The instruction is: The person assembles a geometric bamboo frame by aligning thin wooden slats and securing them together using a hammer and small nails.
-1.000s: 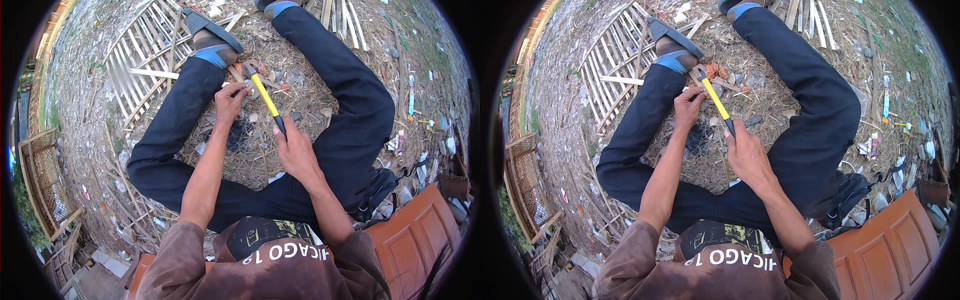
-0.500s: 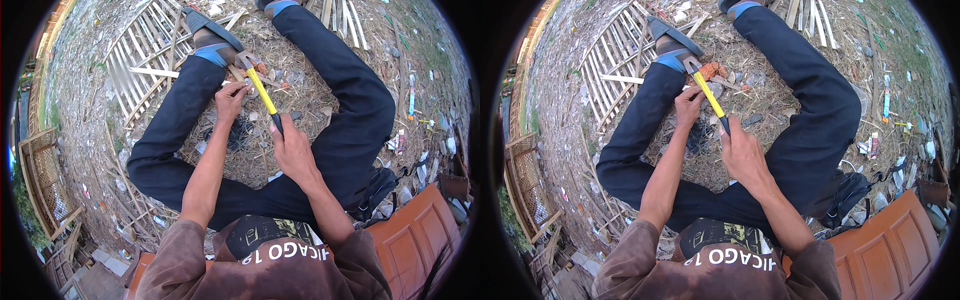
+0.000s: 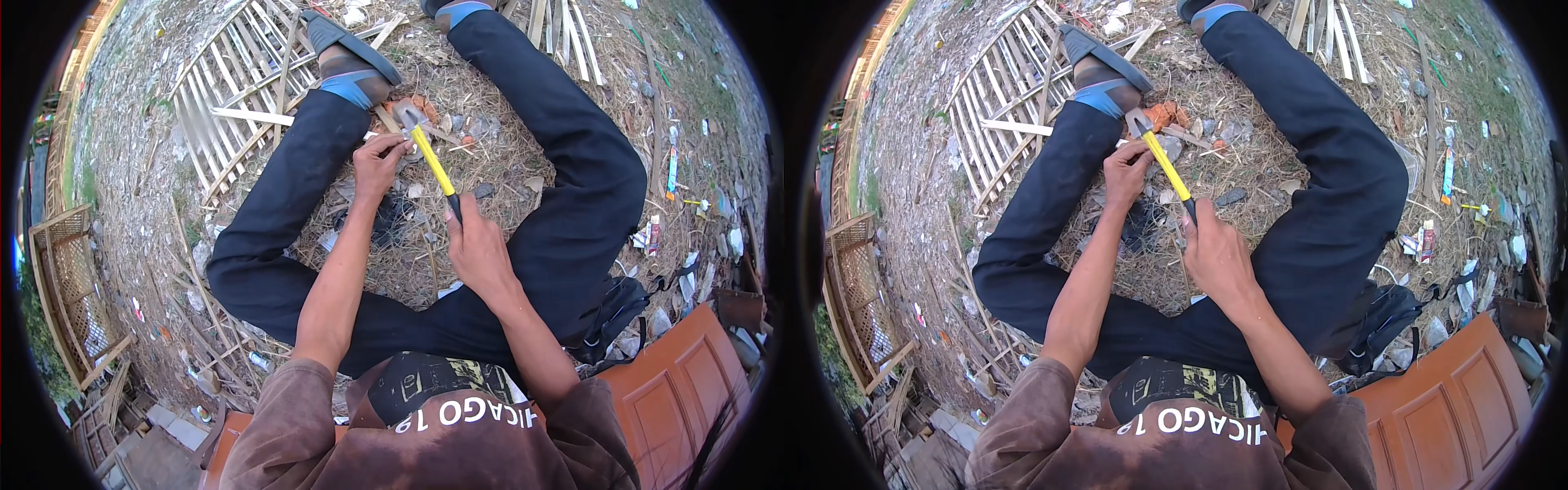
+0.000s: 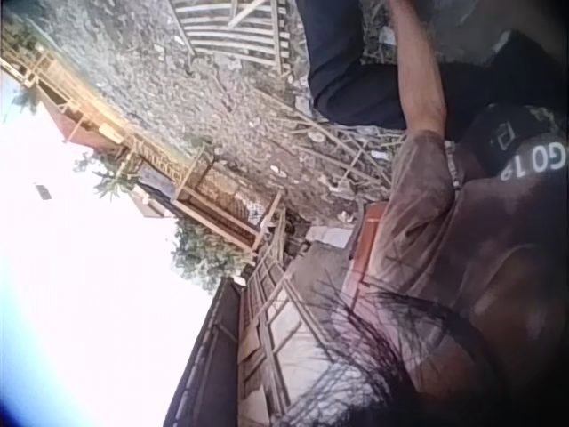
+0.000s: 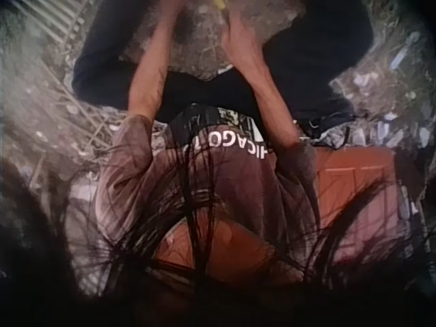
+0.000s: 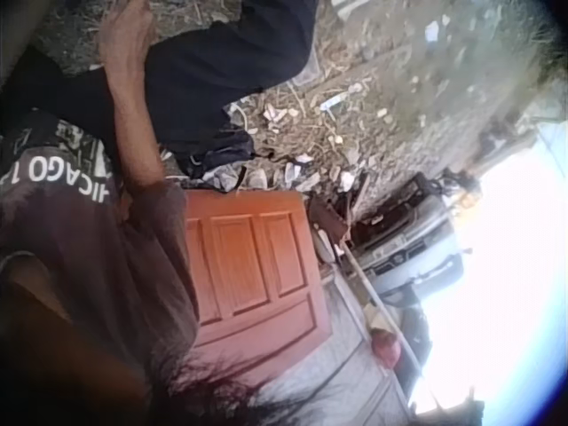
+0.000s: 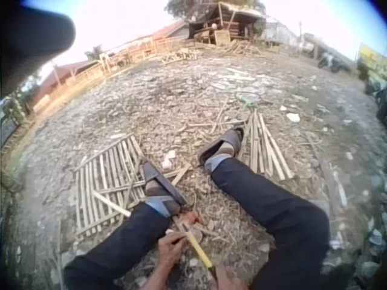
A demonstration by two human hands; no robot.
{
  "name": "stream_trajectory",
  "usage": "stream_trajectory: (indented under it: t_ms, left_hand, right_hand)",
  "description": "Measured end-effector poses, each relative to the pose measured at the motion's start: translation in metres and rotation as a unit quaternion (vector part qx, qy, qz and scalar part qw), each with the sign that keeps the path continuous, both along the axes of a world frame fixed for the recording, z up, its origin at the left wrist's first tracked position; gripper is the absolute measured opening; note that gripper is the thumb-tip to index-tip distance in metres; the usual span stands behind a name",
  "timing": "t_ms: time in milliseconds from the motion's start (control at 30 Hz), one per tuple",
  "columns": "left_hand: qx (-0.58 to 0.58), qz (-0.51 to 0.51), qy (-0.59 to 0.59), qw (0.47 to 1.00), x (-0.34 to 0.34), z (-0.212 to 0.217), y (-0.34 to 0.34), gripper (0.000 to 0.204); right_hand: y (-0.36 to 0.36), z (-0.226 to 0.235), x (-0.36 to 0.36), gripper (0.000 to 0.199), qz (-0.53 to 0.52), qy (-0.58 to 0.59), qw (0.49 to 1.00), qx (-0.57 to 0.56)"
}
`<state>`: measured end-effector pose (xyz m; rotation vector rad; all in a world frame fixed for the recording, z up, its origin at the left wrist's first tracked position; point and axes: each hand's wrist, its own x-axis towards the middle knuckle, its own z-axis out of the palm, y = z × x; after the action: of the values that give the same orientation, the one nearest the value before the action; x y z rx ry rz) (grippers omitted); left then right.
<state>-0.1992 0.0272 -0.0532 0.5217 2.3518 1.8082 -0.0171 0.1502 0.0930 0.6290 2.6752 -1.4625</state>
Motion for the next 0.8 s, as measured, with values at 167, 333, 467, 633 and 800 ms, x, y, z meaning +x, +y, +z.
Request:
stream_trajectory:
  t_ms: [167,333,467,633,800]
  left_hand:
    - [-0.005,-0.008,0.038,0.999,-0.005,-0.003,-0.002,0.016]
    - [0.019,0.001,-0.014,1.000,0.001,0.001,-0.001,0.016]
    - [0.027,-0.002,-0.005,1.000,0.001,0.001,0.002,0.015]
    - [0.015,0.007,0.016,1.000,0.002,0.003,-0.007,0.014]
    - [0.017,-0.014,0.026,0.999,0.002,0.011,0.003,0.014]
  right_hand:
    - [-0.004,0.014,-0.008,0.016,0.008,-0.001,1.000,-0.005]
    - [-0.002,0.003,-0.003,0.016,0.005,0.002,1.000,0.018]
    - [0.003,-0.005,-0.001,0.016,0.010,-0.014,1.000,0.024]
    - [0.003,0.043,-0.015,0.016,0.009,0.026,1.000,-0.009]
    - [0.001,0.004,-0.003,0.015,0.007,-0.002,1.000,0.023]
